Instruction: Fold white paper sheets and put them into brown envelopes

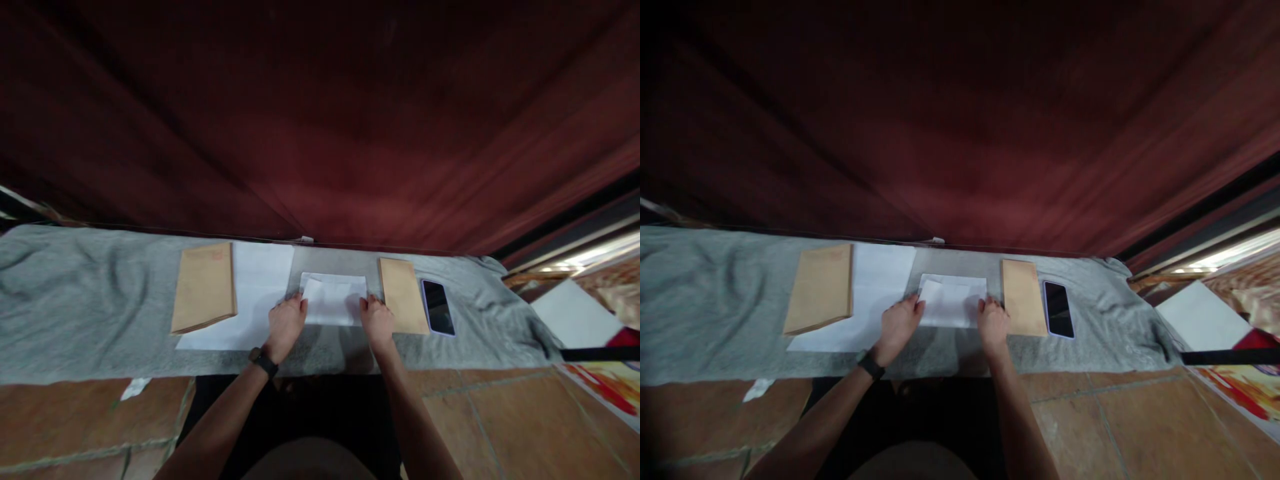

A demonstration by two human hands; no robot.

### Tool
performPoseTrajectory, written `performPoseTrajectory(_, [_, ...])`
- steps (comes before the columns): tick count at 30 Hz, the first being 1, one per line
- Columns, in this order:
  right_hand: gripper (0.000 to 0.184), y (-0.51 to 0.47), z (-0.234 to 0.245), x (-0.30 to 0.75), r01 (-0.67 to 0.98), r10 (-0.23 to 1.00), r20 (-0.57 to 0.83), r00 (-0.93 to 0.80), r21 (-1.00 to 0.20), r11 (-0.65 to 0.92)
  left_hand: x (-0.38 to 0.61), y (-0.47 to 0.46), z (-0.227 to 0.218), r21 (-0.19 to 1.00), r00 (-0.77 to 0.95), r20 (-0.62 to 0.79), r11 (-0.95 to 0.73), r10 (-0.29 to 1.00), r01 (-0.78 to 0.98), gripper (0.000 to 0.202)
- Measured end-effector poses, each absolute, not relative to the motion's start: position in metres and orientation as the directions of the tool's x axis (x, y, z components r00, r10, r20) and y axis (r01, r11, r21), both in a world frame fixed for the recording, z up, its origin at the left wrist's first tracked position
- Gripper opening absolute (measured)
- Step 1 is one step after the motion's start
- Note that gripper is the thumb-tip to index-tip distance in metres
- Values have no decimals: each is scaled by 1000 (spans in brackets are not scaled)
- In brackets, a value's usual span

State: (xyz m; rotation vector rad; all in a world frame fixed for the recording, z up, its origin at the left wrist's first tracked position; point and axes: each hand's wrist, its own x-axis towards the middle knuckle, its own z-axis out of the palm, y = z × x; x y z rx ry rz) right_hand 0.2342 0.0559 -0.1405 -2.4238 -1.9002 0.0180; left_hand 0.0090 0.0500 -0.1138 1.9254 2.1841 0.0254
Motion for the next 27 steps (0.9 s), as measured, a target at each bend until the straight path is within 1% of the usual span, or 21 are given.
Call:
performPoseTrajectory(12, [34,77,-145,234,970,970,19,242,-41,-241,10,71,-119,161,-140,-135,161,981,974,40])
performPoseTrajectory(17, [33,78,-144,233,966,967,4,253,-61,-253,9,74,-123,175,-144,-136,167,980,970,41])
performPoseTrajectory(20, [30,77,-141,233,961,963,49,264,-94,-259,10,74,-124,173,-155,-144,179,977,969,41])
performPoseTrajectory(23, [33,74,-139,232,976,967,176,186,-150,-160,11,74,-124,172,-161,-140,184,977,968,41])
performPoseTrajectory(27, [41,67,-149,223,962,943,330,-39,-243,125,11,74,-123,182,-149,-142,174,979,968,41])
